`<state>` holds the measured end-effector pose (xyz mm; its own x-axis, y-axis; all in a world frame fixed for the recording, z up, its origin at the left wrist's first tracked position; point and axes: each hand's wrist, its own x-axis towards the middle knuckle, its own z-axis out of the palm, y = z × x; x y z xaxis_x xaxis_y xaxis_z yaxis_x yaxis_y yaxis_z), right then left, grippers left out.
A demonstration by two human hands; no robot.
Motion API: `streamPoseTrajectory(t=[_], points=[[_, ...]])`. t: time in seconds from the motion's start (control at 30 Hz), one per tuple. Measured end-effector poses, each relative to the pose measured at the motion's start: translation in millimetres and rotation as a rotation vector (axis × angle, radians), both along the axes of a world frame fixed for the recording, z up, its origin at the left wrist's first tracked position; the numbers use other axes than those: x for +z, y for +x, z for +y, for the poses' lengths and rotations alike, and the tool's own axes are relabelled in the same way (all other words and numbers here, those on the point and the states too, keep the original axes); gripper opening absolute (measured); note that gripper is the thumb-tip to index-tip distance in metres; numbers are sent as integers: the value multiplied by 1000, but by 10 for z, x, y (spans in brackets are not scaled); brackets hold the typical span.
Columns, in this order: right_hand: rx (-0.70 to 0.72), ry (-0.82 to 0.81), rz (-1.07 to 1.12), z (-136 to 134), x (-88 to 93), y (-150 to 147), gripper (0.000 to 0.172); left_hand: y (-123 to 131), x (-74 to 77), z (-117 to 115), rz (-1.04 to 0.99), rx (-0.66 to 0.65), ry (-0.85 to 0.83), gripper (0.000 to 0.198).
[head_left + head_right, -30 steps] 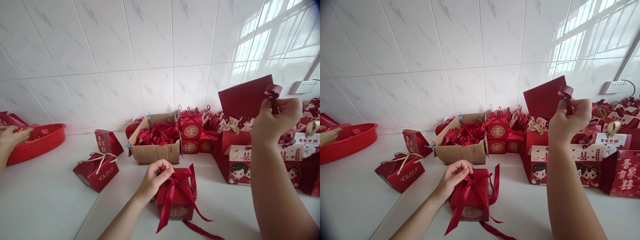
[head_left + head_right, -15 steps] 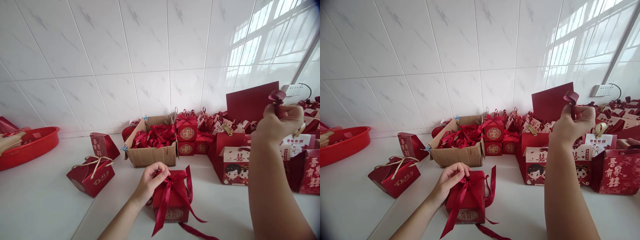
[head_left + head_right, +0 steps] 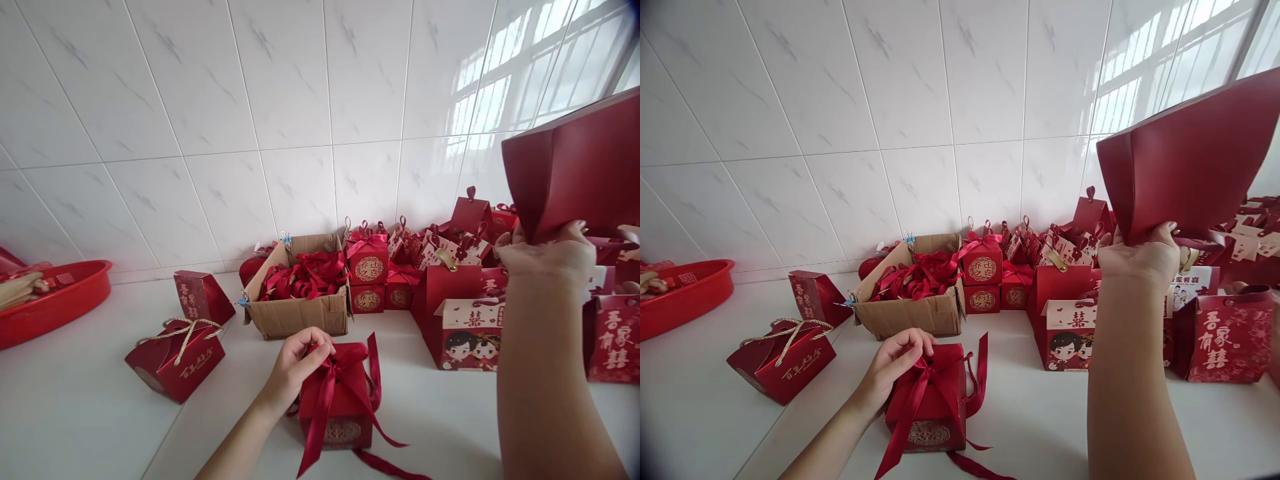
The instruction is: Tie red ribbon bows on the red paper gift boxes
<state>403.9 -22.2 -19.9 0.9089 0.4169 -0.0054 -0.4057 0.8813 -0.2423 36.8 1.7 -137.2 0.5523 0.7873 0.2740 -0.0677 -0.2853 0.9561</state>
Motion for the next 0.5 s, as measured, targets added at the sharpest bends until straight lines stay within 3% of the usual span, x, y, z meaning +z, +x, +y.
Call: streamPoseTrajectory(t=[0.17,0.37,0.5], points=[[-136,195,-20,-3,10,14,20,-7,-2,2,-3,-10,-2,28],[-65,3,-2,19,6,-15,26,5,19,-7,-1,-8,-12,28],[18,-16,-152,68,-12,-94,23,6,19,-9,-7,-17,-6,29]])
